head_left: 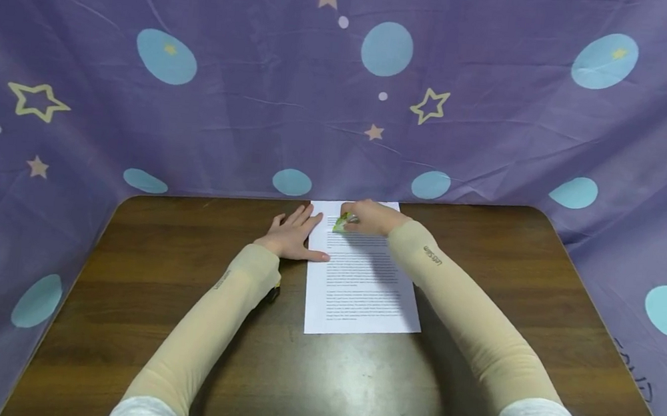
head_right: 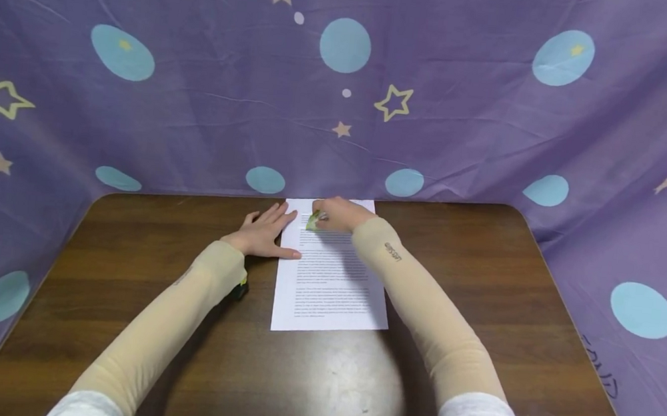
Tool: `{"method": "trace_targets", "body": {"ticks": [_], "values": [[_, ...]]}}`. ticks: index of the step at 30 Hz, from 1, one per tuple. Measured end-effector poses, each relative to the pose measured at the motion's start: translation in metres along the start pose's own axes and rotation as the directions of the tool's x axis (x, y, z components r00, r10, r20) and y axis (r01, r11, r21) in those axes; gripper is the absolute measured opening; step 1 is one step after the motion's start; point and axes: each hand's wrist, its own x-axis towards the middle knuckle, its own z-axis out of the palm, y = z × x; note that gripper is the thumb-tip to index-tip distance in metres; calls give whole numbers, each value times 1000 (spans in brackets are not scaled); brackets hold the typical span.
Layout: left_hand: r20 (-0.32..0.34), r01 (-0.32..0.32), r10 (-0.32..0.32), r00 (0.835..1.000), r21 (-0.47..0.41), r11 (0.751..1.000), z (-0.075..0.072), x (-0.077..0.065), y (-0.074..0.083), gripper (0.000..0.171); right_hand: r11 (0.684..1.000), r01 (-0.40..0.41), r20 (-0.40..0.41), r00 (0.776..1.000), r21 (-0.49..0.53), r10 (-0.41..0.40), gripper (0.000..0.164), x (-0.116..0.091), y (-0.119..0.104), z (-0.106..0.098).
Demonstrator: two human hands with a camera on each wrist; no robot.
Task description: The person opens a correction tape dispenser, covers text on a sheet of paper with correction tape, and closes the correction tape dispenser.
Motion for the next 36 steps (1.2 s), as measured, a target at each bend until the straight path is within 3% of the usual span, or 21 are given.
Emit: {"method": "trace_targets", "body": {"ticks": [15, 27, 36], "values": [[6, 4, -4, 1000, 1, 1000, -3, -3, 5, 114, 1000, -15, 45, 999, -27, 16, 21, 11, -13, 5], [-1, -1, 1, 1000, -6, 1000, -2, -2, 1, 115, 996, 15, -11, 1000, -86, -16, 19, 13, -16, 7], [5, -4, 4, 1000, -10, 1000, -2, -1, 0, 116, 997, 25, 11, 1000, -70, -24, 20, 12, -10, 6]]}}
